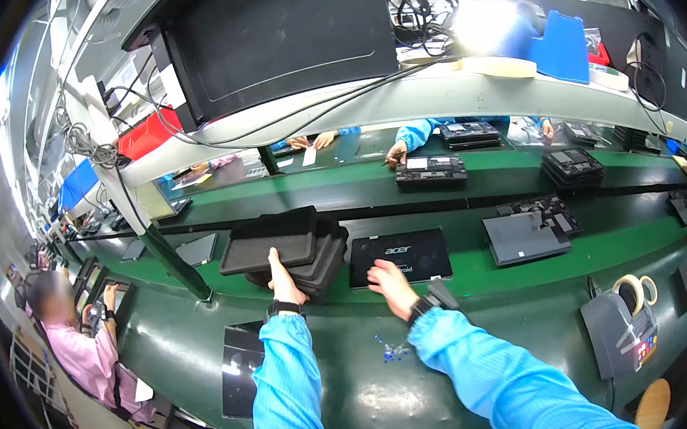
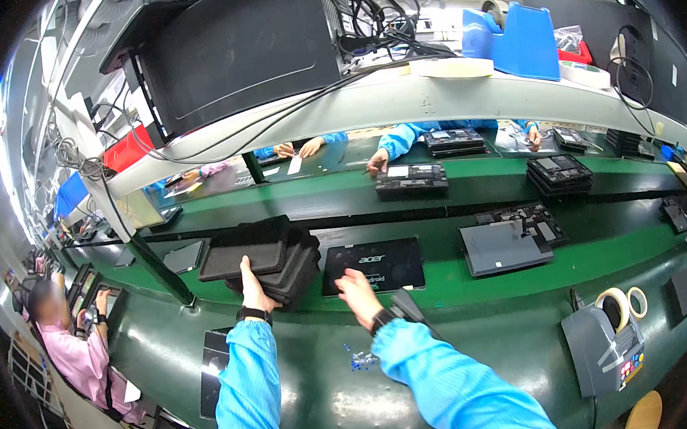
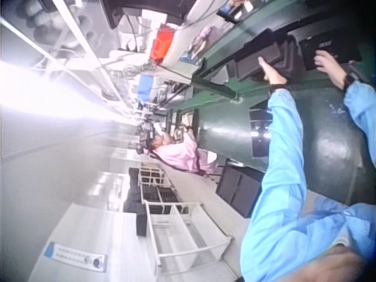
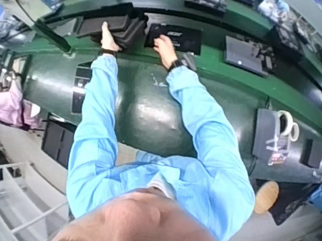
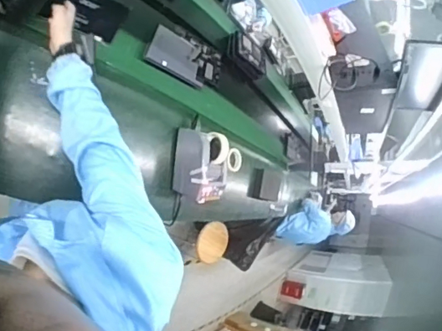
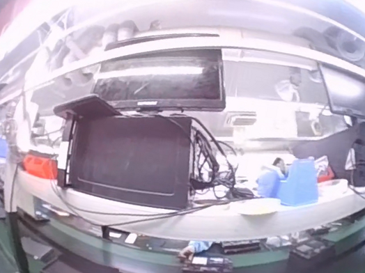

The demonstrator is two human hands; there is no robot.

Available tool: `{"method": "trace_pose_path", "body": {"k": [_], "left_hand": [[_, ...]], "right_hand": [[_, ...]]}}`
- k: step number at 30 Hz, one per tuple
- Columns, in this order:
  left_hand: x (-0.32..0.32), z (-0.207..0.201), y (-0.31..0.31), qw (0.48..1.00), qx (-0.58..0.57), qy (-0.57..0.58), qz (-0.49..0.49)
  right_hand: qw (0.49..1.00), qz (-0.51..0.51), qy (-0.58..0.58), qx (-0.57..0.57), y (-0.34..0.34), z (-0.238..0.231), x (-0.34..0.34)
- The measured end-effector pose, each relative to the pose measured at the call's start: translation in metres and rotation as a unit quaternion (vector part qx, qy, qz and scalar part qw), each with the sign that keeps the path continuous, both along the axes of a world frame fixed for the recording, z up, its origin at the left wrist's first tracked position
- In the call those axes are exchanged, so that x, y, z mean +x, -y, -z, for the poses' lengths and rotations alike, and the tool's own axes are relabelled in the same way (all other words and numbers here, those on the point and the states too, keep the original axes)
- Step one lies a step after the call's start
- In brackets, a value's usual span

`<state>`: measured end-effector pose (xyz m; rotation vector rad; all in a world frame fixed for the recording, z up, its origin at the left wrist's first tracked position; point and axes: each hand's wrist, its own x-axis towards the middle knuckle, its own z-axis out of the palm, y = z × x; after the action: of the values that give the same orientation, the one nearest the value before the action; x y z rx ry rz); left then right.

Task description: Assembling and inspecting tablet components on an electronics assembly line.

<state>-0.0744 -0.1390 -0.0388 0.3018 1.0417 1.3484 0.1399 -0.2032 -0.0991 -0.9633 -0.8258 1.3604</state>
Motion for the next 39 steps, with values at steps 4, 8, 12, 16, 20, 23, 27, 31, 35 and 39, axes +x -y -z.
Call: {"method": "trace_pose_path", "body": {"k": [4,8,12,16,20,23,27,31,35,39], "left_hand": [[0.013,0.016,-0.044,0.994,0.004,-0.016,-0.111],[0.025,0.007,-0.077,0.978,-0.098,-0.092,-0.160],[0.053,-0.027,-0.050,0.997,0.029,0.011,0.075],[-0.053,0.018,-0.069,0.979,0.170,-0.070,-0.087],[0.104,0.018,0.005,0.842,0.411,-0.350,0.014],[0.211,0.019,0.043,0.868,0.329,-0.340,0.150],[0.289,0.030,0.046,0.843,0.194,-0.352,0.358],[0.336,0.054,0.017,0.878,0.057,-0.174,0.443],[0.364,0.069,-0.001,0.898,0.035,-0.060,0.435],[0.385,0.078,-0.010,0.912,-0.042,-0.064,0.404]], "right_hand": [[0.999,0.012,0.045,-0.003,0.055,-0.028,0.047],[0.996,0.022,0.081,0.037,0.104,-0.061,0.087],[0.991,0.039,0.114,0.066,0.164,-0.082,0.141],[0.993,-0.031,0.115,0.007,0.218,-0.085,0.156],[0.978,0.200,0.028,-0.051,0.252,-0.026,0.224],[0.933,0.357,0.045,-0.031,0.253,0.024,0.241],[0.933,0.342,0.116,-0.002,0.254,0.037,0.228],[0.932,0.339,0.126,-0.021,0.250,0.035,0.223],[0.926,0.343,0.157,-0.013,0.248,0.039,0.223],[0.924,0.338,0.180,-0.025,0.252,0.027,0.226]]}}
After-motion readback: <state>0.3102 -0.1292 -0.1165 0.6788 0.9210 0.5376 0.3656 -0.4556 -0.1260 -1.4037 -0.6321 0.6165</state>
